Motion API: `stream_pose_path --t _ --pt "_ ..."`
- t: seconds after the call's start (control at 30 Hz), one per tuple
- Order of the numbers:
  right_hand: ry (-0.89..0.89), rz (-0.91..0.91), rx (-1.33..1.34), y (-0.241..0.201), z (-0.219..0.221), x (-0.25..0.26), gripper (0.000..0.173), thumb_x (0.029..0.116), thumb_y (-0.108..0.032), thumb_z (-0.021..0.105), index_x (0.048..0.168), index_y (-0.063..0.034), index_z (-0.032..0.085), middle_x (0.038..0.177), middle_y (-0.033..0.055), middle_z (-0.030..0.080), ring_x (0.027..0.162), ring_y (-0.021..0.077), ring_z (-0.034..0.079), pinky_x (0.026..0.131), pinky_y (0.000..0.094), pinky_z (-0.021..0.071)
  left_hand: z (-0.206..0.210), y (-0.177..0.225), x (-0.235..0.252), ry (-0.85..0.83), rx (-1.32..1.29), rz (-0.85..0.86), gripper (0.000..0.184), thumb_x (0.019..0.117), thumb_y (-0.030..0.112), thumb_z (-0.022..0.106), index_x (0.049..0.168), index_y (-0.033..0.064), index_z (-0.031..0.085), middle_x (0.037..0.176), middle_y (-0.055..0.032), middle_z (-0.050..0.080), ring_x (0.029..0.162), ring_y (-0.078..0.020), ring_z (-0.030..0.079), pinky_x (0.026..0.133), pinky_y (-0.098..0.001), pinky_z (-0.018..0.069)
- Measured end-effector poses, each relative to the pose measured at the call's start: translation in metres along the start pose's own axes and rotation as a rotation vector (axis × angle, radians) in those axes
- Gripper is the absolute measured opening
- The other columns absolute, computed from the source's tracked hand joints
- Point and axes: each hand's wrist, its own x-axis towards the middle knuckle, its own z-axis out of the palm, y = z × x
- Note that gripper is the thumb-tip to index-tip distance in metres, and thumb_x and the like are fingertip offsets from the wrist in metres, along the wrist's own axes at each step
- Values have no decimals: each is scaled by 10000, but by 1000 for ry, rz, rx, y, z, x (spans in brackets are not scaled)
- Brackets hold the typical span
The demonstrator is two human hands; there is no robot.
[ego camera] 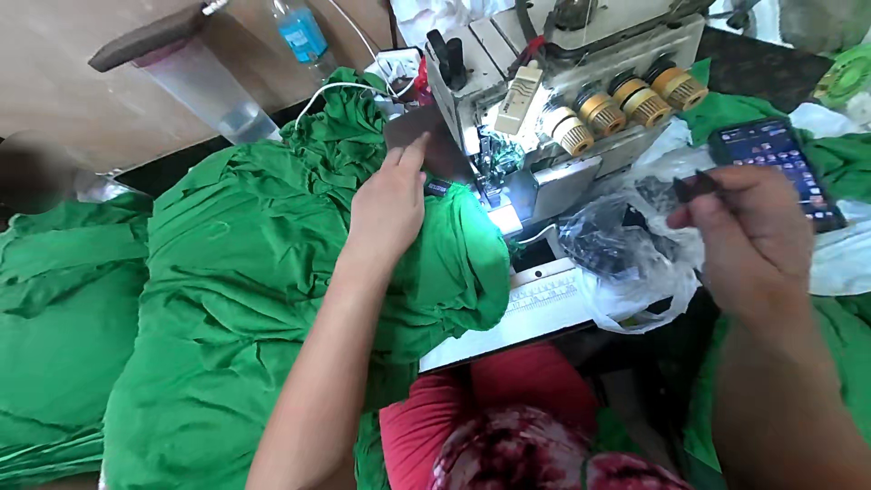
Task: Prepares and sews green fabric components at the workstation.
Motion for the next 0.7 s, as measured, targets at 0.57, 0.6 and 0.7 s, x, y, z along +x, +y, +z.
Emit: stream_pose_path --t 0.57,0.6,0.7 --pt "-429 -153 -110 -86 113 42 304 1068 -326 487 1103 -73 651 807 58 626 668 209 636 563 420 525 -17 -4 -80 244 -245 -15 203 1099 180 446 1125 24 574 936 -94 706 744 -159 720 661 -336 614" --pt "-439 -165 -137 -91 117 43 297 1066 -328 499 1092 -75 652 805 63 629 679 224 647 567 434 531 -17 -1 -83 249 -248 -13 215 1105 183 426 1130 22 566 951 -93 708 766 -159 726 684 -339 619" --pt "-447 -231 -181 -99 129 41 312 1063 -342 501 1076 -70 652 793 73 636 683 246 666 553 436 534 -17 7 -90 258 -245 1 225 1107 177 420 1136 4 561 929 -100 704 788 -172 735 725 -356 627"
